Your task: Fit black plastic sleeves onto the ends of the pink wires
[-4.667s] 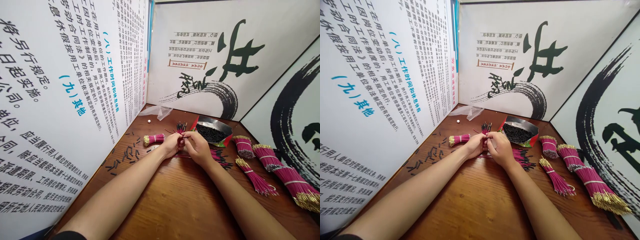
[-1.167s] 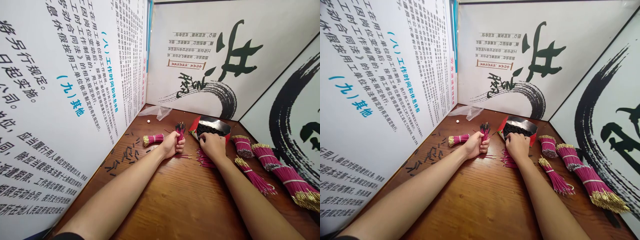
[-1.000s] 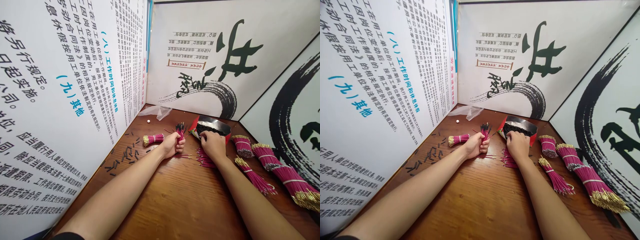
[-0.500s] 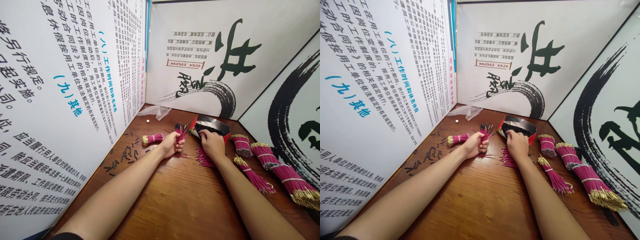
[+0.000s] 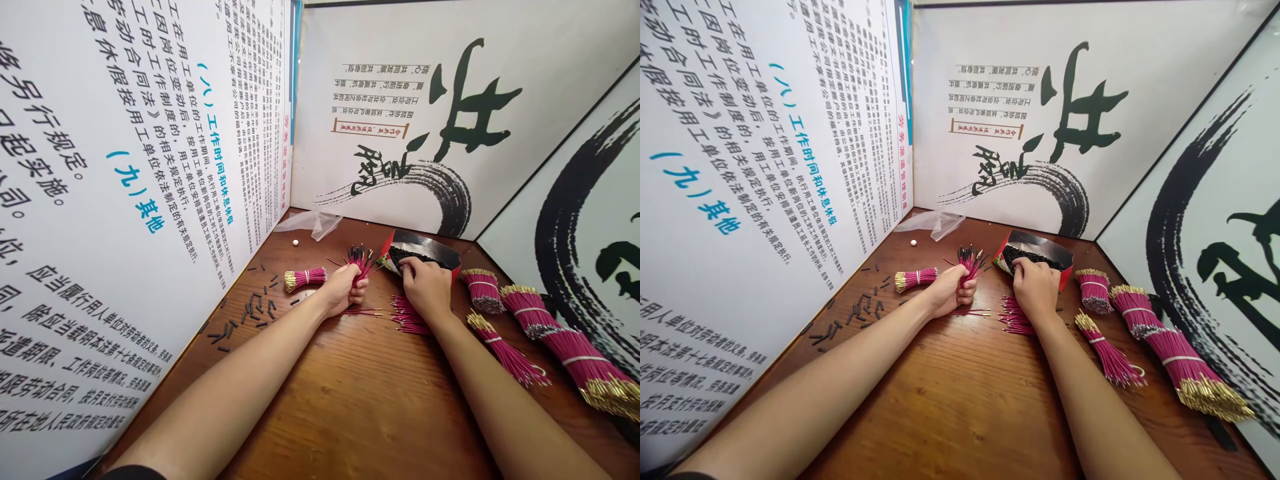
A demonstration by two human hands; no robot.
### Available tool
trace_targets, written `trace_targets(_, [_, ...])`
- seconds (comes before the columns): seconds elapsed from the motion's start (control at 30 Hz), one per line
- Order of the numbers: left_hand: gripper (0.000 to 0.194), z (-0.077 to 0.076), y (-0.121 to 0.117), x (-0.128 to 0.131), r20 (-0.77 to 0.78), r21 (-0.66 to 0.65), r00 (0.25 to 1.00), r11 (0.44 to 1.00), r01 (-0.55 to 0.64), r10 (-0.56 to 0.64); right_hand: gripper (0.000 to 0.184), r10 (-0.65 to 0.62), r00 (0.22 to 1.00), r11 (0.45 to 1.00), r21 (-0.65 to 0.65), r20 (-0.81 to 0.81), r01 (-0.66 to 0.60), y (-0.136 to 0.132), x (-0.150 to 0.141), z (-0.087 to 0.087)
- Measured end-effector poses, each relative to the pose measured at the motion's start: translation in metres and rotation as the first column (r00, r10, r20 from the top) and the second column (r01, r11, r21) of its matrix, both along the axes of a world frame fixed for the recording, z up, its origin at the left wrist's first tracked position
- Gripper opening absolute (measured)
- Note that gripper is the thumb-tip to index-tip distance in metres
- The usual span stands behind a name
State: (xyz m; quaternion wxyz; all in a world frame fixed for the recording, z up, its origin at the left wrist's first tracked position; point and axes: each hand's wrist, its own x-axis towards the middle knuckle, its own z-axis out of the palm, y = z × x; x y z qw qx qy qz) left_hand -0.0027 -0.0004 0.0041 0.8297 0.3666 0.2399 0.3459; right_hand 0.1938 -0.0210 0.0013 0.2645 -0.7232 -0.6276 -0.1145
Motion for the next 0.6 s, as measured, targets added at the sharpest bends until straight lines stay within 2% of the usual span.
trace_targets(0.07, [0.015, -0.001, 0.0, 0.0, 0.013, -0.001, 1.0, 1.0, -0.008, 0.008, 0.029, 0.103, 0.99, 0.989, 0.112, -0.091, -0.093, -0.003, -0.006, 0.005])
trace_targets(0.1, [0.014, -0.001, 0.0, 0.001, 0.019, -0.004, 1.0, 1.0, -0.014, 0.014, 0.028, 0.193, 0.971, 0.973, 0.158, -0.139, -0.171, -0.006, -0.01, 0.009])
trace_targets(0.2, [0.014, -0.002, 0.0, 0.002, 0.036, -0.02, 0.999, 0.999, -0.039, 0.04, 0.026, 0.488, 0.85, 0.869, 0.205, -0.201, -0.45, -0.014, -0.029, 0.015])
trace_targets(0.27, [0.012, -0.002, 0.0, 0.003, 0.04, -0.026, 0.998, 0.998, -0.051, 0.052, 0.026, 0.61, 0.769, 0.792, 0.182, -0.19, -0.583, -0.017, -0.042, 0.015])
trace_targets(0.33, [0.009, -0.002, 0.001, 0.003, 0.035, -0.028, 0.998, 0.998, -0.047, 0.048, 0.027, 0.645, 0.738, 0.765, 0.158, -0.199, -0.625, -0.018, -0.05, 0.013])
trace_targets(0.47, [0.005, -0.002, 0.003, 0.003, 0.018, -0.044, 0.999, 0.999, -0.029, 0.03, 0.025, 0.623, 0.744, 0.782, 0.157, -0.242, -0.603, -0.016, -0.053, 0.005])
trace_targets(0.6, [0.017, -0.003, 0.002, 0.002, 0.021, -0.008, 0.998, 0.998, -0.06, 0.06, 0.023, 0.606, 0.747, 0.795, 0.171, -0.273, -0.583, -0.014, -0.052, 0.002])
